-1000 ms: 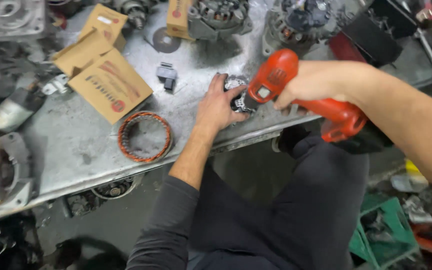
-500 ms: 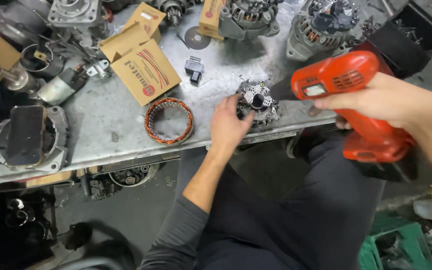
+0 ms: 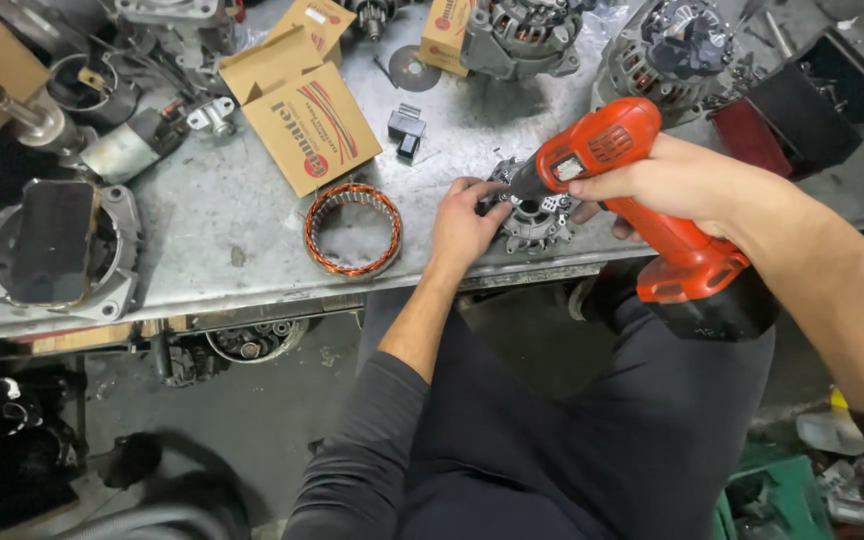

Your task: Assemble and test components of automotive alternators on a workbench.

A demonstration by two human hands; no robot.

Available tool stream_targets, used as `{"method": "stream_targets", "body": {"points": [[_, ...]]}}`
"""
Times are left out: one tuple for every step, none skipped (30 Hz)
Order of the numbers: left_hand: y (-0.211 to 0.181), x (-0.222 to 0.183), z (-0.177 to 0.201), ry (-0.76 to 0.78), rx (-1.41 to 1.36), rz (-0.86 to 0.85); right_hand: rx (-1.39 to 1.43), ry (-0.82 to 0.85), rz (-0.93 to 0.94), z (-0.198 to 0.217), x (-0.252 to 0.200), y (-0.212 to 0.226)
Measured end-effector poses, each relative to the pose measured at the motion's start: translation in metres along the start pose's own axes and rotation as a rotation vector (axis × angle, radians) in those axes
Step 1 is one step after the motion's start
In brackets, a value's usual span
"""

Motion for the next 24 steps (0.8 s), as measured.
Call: {"method": "stream_targets", "body": {"points": [[-0.002,0.000,0.000,0.019,-0.010,0.034,-0.001,0.009,0.013,-0.002,0.000,0.002],[0.000,0.000,0.000,0.017,-0.012,0.035,-0.003,0.010,0.013,-0.003,0.002,0.001],[-0.001,0.000,0.000,0.011,-0.009,0.023,-0.004,0.007,0.016,-0.003,0.004,0.000],[-0.001,0.001,0.000,0.007,-0.005,0.008,-0.002,0.001,0.019,-0.003,0.006,-0.001],[-0.001,0.001,0.000,0.007,-0.007,0.007,-0.003,-0.001,0.018,-0.002,0.007,-0.002],[-0.001,0.001,0.000,0.014,-0.016,0.024,-0.016,-0.005,0.003,-0.001,0.009,-0.005],[0.000,0.001,0.000,0.020,-0.026,0.041,-0.030,-0.009,-0.013,0.000,0.010,-0.007],[0.001,0.001,-0.001,0.020,-0.026,0.040,-0.030,-0.009,-0.013,-0.001,0.010,-0.006],[0.002,0.002,-0.002,0.011,-0.023,0.027,-0.023,-0.013,-0.014,-0.001,0.010,-0.005],[0.004,0.001,-0.002,0.002,-0.019,0.016,-0.015,-0.015,-0.016,-0.002,0.010,-0.004],[0.003,0.001,-0.001,0.002,-0.019,0.018,-0.015,-0.013,-0.017,-0.002,0.010,-0.004],[0.001,0.000,-0.001,0.004,-0.018,0.016,-0.019,-0.008,-0.028,-0.002,0.010,-0.003],[0.000,0.000,0.000,0.005,-0.016,0.014,-0.023,-0.002,-0.038,-0.003,0.010,-0.002],[0.000,0.000,0.000,0.004,-0.016,0.017,-0.024,0.000,-0.039,-0.002,0.010,-0.002],[0.001,-0.001,0.000,0.006,-0.018,0.015,-0.031,-0.006,-0.054,-0.002,0.011,-0.003],[0.000,-0.001,0.000,0.010,-0.020,0.013,-0.037,-0.015,-0.070,0.000,0.011,-0.004],[0.002,-0.001,-0.001,0.010,-0.020,0.014,-0.037,-0.014,-0.071,0.000,0.011,-0.004],[0.003,-0.001,-0.002,0.006,-0.020,0.012,-0.046,-0.013,-0.071,0.000,0.012,-0.004],[0.004,0.000,-0.002,0.001,-0.020,0.009,-0.054,-0.012,-0.072,0.001,0.013,-0.005],[0.002,-0.001,-0.001,0.001,-0.019,0.012,-0.054,-0.010,-0.073,0.000,0.013,-0.005],[0.000,-0.002,0.000,0.010,-0.012,0.020,-0.053,-0.002,-0.053,-0.001,0.014,-0.004],[-0.002,-0.002,0.001,0.019,-0.006,0.026,-0.052,0.005,-0.033,-0.002,0.015,-0.002],[0.000,-0.001,-0.001,0.019,-0.006,0.027,-0.052,0.005,-0.034,-0.002,0.015,-0.001],[0.000,-0.001,-0.001,-0.003,0.004,-0.009,-0.042,0.010,-0.005,-0.004,0.016,0.002]]}}
Point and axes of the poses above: each hand's wrist, its own x-axis towards the middle knuckle, its own z-axis out of the back of the hand, y = z × x, the point moved 6 cm from there along x, towards the middle knuckle, and after that the axes turned 3 degrees about z, right-handed, at the moved point
